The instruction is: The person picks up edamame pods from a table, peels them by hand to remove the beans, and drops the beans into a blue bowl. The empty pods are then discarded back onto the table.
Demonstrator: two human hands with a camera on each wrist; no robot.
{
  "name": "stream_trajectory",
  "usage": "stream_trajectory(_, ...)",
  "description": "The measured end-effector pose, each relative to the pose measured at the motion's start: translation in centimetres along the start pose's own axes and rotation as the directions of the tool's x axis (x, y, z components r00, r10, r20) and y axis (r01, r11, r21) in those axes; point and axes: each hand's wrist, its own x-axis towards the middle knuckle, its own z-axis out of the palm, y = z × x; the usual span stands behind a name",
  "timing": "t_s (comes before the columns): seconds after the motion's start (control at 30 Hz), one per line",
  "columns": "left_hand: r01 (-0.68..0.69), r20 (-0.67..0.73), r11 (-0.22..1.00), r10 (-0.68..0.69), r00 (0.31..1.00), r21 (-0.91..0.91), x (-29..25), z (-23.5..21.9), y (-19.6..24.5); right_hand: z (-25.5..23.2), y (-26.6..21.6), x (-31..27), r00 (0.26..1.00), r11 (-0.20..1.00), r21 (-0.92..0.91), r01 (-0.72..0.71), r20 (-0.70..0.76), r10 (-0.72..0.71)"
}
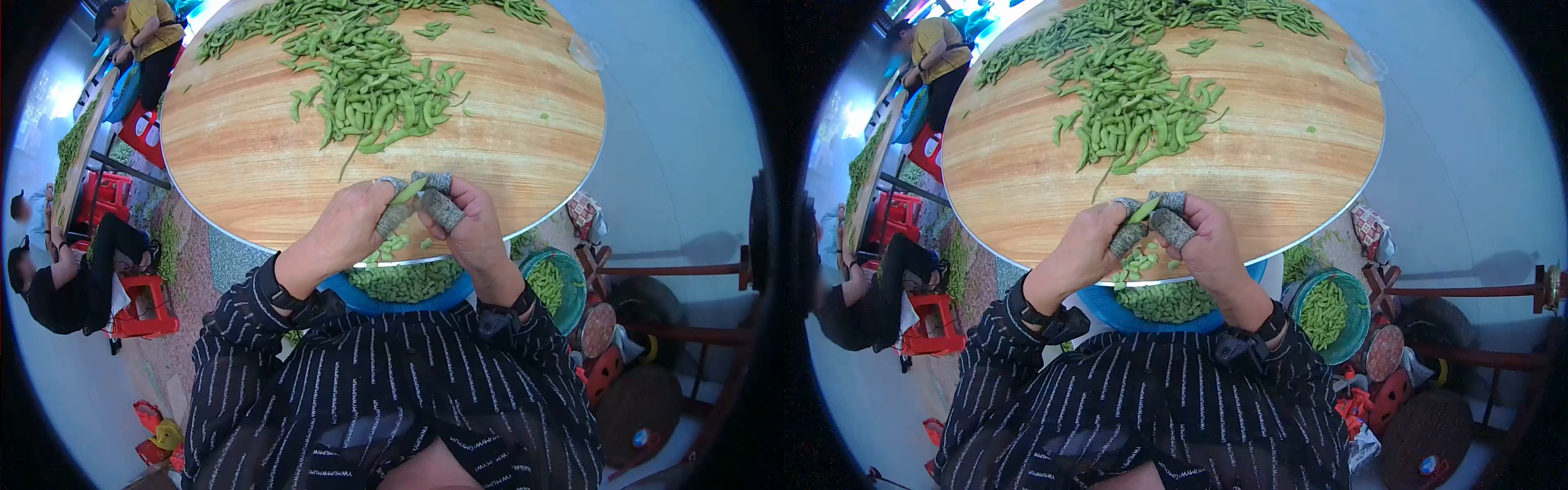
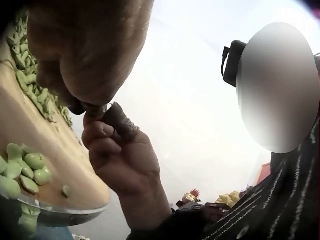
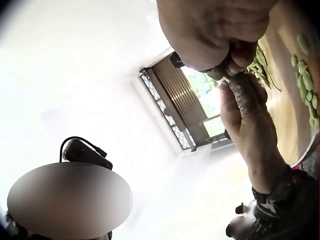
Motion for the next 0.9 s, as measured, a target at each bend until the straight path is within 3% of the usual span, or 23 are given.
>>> stream_trajectory(0.07,0.153,0.080,0.977,-0.166,0.983,0.150,-0.4,-0.4,0.9,0.1,0.0,-0.4,0.999,0.998,-0.029,-0.052,-0.006,0.052)
stream_trajectory(0.1,0.156,0.081,0.977,-0.169,0.982,0.147,-0.5,-0.2,0.9,0.0,0.2,-0.5,0.998,0.998,-0.030,-0.056,-0.006,0.056)
stream_trajectory(0.17,0.023,-0.078,0.962,-0.002,0.997,0.272,-0.8,0.3,1.0,-0.2,0.4,-0.5,0.997,0.997,-0.022,-0.074,0.006,0.074)
stream_trajectory(0.47,-0.029,-0.066,0.906,0.062,0.996,0.421,-0.5,0.4,1.6,-0.2,0.4,-0.8,0.996,0.994,-0.069,-0.083,0.022,0.085)
stream_trajectory(0.7,-0.061,-0.039,0.917,0.083,0.996,0.395,-0.9,1.1,1.0,-0.8,2.7,-0.5,0.994,0.991,0.078,-0.105,-0.033,0.108)
stream_trajectory(0.8,-0.031,-0.003,0.941,0.034,0.999,0.336,-1.2,1.2,0.6,-1.1,3.0,-0.5,0.994,0.988,0.122,-0.098,0.064,0.091)
stream_trajectory(0.87,0.001,-0.045,1.000,0.001,0.999,0.024,-1.2,1.3,0.4,-0.4,2.3,-0.9,0.998,0.997,0.057,-0.058,0.032,0.057)
stream_trajectory(0.9,-0.001,-0.046,1.000,0.002,0.999,0.026,-1.1,1.4,0.4,-0.4,2.2,-0.9,0.998,0.997,0.056,-0.056,0.032,0.054)
